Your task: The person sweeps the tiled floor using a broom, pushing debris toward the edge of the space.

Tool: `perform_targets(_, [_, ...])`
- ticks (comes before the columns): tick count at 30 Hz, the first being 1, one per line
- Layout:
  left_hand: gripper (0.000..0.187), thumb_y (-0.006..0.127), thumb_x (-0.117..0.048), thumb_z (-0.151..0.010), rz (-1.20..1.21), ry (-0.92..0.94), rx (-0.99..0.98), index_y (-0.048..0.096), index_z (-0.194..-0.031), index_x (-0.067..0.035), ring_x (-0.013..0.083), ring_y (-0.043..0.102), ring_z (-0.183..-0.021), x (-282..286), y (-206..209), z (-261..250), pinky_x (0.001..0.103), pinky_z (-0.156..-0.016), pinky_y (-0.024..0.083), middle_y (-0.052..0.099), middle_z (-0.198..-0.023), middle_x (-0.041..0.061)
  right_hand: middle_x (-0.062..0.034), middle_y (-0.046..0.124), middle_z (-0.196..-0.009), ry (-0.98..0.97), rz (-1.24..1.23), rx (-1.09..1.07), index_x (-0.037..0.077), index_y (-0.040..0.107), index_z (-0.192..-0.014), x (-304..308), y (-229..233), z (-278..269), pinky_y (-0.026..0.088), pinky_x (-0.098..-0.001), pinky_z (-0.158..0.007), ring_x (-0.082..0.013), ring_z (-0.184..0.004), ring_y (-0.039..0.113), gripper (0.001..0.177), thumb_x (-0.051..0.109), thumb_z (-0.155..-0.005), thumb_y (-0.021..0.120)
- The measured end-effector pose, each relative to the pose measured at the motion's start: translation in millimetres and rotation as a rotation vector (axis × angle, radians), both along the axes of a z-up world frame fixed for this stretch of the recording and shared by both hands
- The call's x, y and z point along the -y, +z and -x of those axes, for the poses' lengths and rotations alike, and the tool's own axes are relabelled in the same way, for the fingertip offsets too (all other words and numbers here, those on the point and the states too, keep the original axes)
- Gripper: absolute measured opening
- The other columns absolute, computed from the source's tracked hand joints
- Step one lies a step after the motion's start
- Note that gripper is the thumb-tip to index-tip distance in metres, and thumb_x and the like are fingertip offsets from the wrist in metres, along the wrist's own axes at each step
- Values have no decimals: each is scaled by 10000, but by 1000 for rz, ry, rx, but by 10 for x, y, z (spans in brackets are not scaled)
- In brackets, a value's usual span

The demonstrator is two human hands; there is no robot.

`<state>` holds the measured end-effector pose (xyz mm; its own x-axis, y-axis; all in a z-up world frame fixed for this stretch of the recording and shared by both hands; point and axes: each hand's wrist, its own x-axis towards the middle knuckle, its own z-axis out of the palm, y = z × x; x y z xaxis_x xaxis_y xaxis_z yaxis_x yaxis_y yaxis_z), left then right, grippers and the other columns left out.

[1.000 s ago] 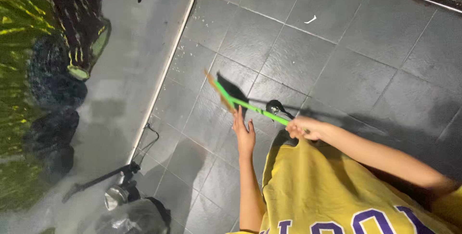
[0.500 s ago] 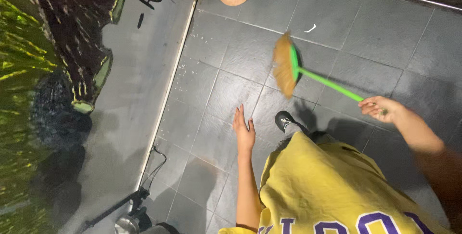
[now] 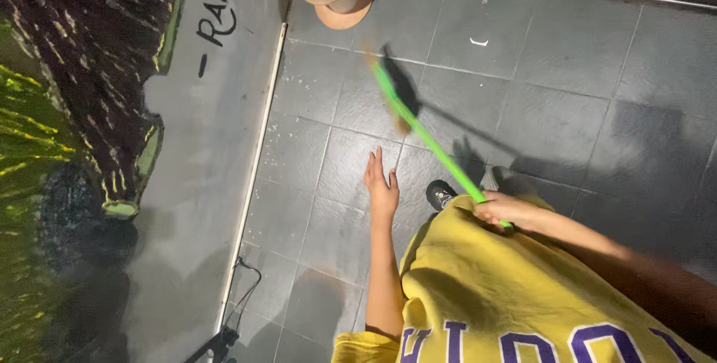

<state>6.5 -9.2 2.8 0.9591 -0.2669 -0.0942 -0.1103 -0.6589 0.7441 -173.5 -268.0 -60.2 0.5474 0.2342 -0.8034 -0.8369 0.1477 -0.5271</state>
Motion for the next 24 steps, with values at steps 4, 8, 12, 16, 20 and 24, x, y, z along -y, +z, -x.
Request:
perform_targets(4, [676,617,-64,-959,12,-1,24,369,-1581,-153,436,361,-1456,136,116,-119,520,-1200,252,382,-1613,251,-8,519,-615,-77,-128,-328,28,542,-858,81,4,-511,222,-169,-344,-45,-424,399,159,107,-932,658])
perform_targets(8, [673,624,-68,-957,-8,31,64,371,-1576,-146,440,370,-1450,175,157,-160,516,-1184,277,361,-1613,271,23,501,-609,-158,-408,-357,-76,604,-904,90,-390,-949,253,-188,-343,-19,-410,326,120,41,-918,627])
perform_targets(12, [675,604,-77,-951,10,98,108,369,-1579,-145,445,385,-1449,320,138,-75,506,-1205,295,373,-1603,273,-30,518,-680,-168,-519,-497,-116,599,-884,561,-725,-1097,285,-178,-356,-31,-436,367,157,32,-897,651])
perform_targets(16, [667,573,-69,-970,-39,160,-5,343,-1591,-144,461,342,-1462,655,162,108,522,-1205,244,366,-1600,273,-278,691,-1032,-439,-269,-489,-117,620,-1130,2038,-558,-874,426,-151,-440,-54,-505,422,298,8,-862,654])
perform_targets(20, [662,585,-77,-974,-59,187,-31,345,-1585,-152,451,332,-1471,1159,177,132,534,-1203,211,351,-1612,266,-76,588,-842,-973,-553,-613,-216,464,-1367,3650,-143,-849,375,-23,-388,25,-556,470,404,-1,-1028,507])
perform_targets(24, [669,574,-74,-972,-49,187,1,342,-1594,-156,439,336,-1481,1644,180,99,524,-1203,232,340,-1616,266,-143,619,-964,-863,7,-394,-71,543,-1275,4503,-23,-1086,337,-40,-434,16,-623,512,245,29,-1054,506])
